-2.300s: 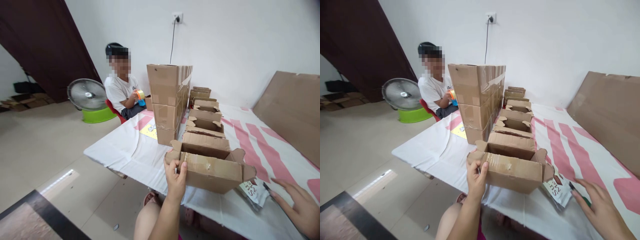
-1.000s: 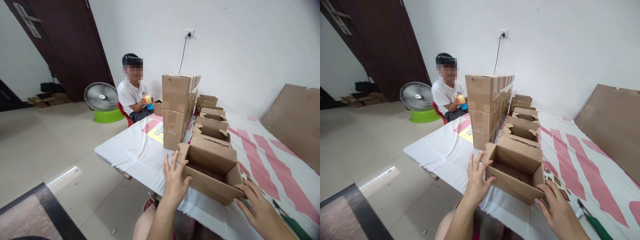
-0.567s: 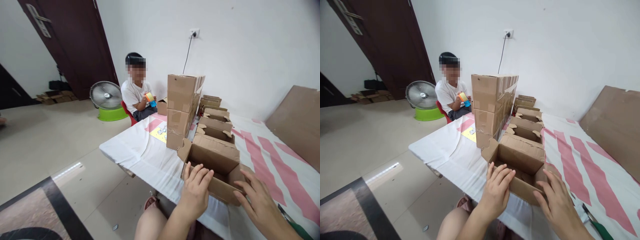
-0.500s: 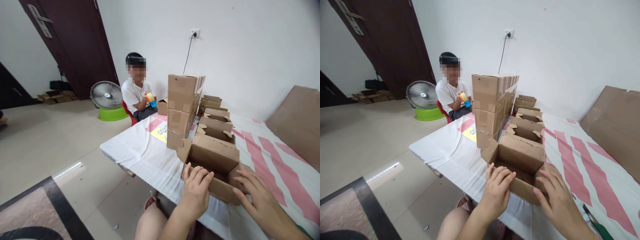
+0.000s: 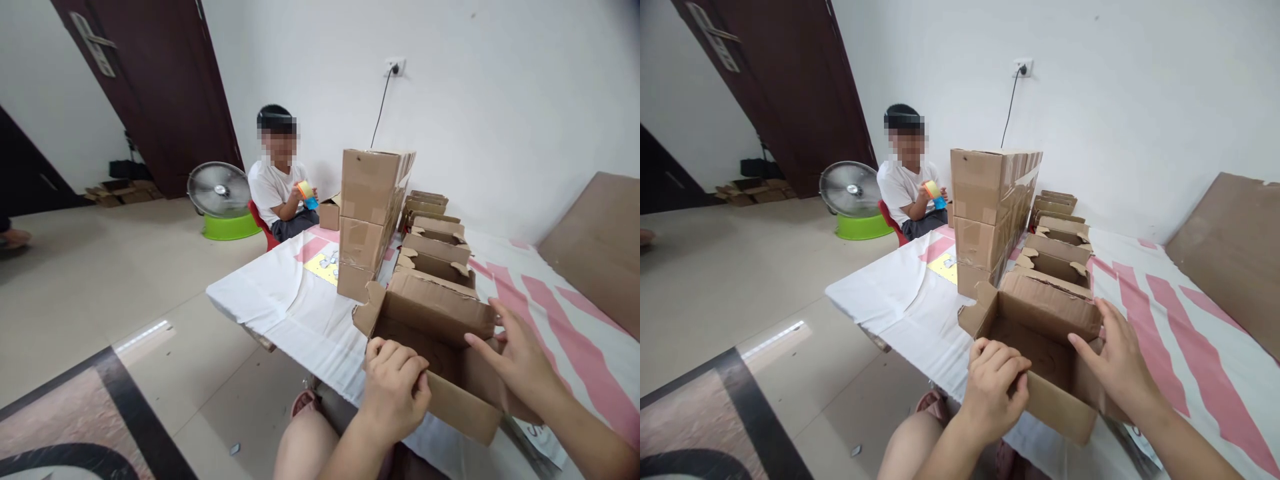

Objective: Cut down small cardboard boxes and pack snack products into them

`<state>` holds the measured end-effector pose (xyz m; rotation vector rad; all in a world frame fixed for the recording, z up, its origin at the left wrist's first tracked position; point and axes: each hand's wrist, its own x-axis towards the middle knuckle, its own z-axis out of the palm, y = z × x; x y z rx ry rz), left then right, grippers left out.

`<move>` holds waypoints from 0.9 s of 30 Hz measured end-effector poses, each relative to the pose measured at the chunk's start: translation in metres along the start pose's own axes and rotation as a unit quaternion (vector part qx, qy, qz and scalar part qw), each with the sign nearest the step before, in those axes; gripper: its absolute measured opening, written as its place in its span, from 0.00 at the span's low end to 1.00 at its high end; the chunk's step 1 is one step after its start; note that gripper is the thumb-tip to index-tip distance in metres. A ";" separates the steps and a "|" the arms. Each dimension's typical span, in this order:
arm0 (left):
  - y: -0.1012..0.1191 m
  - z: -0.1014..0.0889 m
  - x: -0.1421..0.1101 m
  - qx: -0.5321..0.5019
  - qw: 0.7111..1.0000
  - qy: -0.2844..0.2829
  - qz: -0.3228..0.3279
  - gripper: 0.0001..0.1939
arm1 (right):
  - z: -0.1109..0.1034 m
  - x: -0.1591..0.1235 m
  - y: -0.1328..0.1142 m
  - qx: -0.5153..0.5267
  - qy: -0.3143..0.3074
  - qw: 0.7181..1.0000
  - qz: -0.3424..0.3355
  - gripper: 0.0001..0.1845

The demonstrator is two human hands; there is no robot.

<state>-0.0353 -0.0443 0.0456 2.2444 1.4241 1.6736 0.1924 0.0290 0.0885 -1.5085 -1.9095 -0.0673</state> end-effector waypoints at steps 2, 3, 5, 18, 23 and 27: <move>0.000 0.000 0.001 0.001 1.000 0.012 -0.007 0.06 | -0.005 -0.007 -0.006 0.017 0.024 1.000 -0.003 0.40; 0.000 0.000 0.001 0.001 1.000 0.014 -0.010 0.06 | -0.008 -0.011 -0.009 0.026 0.022 0.999 -0.023 0.35; 0.000 0.000 0.001 0.002 1.000 0.013 -0.017 0.09 | -0.012 -0.019 -0.014 0.044 -0.004 0.995 -0.094 0.21; -0.001 0.008 0.002 0.081 0.997 -0.016 -0.009 0.22 | 0.000 -0.040 -0.008 0.005 0.001 0.979 -0.205 0.14; -0.004 0.017 0.000 0.080 0.996 -0.010 -0.022 0.16 | 0.011 -0.037 -0.001 0.032 0.023 0.981 -0.190 0.14; -0.006 0.019 0.001 0.083 0.996 -0.001 -0.020 0.17 | 0.016 -0.033 0.004 0.048 0.021 0.983 -0.175 0.14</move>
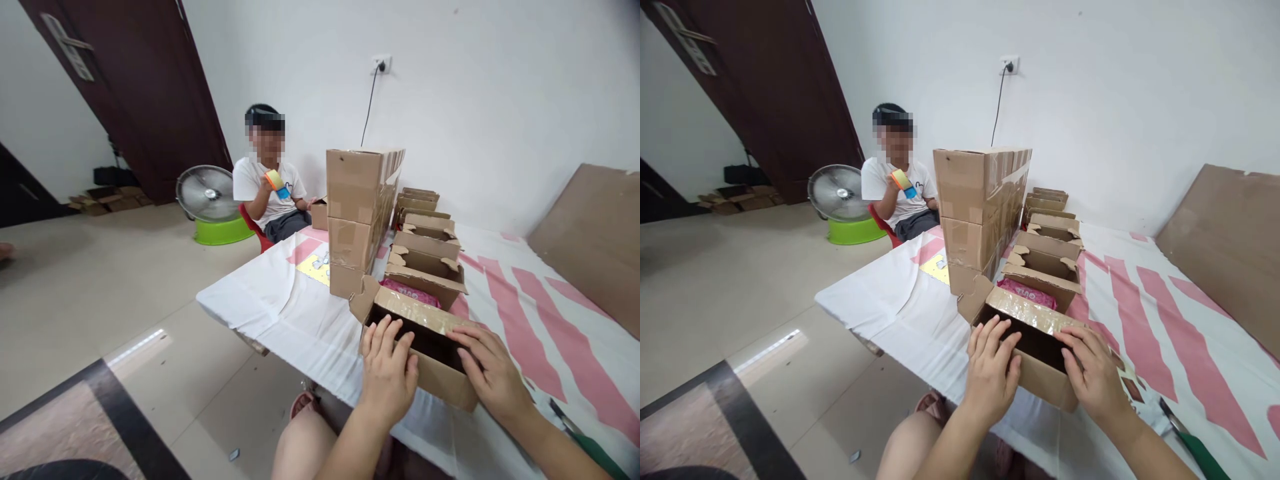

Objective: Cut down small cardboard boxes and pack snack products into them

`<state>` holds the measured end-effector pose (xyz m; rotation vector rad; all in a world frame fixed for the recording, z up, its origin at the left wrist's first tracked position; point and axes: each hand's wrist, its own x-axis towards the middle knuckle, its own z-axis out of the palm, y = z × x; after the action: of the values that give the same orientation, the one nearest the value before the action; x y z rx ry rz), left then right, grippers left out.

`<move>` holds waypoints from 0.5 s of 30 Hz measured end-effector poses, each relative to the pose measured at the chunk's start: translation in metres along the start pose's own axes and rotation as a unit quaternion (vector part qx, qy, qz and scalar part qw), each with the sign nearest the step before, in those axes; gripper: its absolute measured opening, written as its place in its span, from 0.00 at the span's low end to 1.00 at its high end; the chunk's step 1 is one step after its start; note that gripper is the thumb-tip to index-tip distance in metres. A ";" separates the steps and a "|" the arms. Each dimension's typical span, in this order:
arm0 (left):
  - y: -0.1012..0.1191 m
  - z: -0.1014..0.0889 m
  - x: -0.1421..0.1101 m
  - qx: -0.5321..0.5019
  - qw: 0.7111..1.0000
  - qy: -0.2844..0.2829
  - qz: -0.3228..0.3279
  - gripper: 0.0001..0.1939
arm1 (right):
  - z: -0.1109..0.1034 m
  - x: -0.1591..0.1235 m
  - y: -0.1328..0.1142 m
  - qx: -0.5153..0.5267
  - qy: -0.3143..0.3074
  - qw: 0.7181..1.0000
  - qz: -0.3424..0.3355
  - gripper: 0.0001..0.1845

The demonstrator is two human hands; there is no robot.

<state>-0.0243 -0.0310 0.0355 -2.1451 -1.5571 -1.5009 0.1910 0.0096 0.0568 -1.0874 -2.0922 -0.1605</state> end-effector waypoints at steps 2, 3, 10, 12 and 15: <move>-0.001 0.000 0.001 -0.002 1.000 -0.005 0.001 0.17 | 0.001 0.000 0.001 0.005 0.001 1.000 0.004 0.15; -0.001 0.000 0.001 -0.004 1.000 -0.008 0.002 0.17 | 0.001 0.000 0.002 0.008 0.002 1.000 0.004 0.15; -0.004 -0.003 0.003 -0.030 0.999 -0.013 0.005 0.14 | 0.006 -0.003 0.005 0.015 0.003 1.000 0.012 0.15; -0.005 -0.004 0.004 -0.039 0.999 -0.015 0.005 0.13 | 0.006 -0.002 0.005 0.014 0.004 1.000 0.012 0.15; -0.005 -0.003 0.005 -0.048 0.999 -0.010 -0.004 0.12 | 0.002 -0.003 0.005 0.018 0.004 1.000 0.011 0.15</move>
<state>-0.0304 -0.0270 0.0381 -2.2138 -1.5308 -1.5927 0.1951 0.0113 0.0522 -1.0860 -2.0674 -0.1149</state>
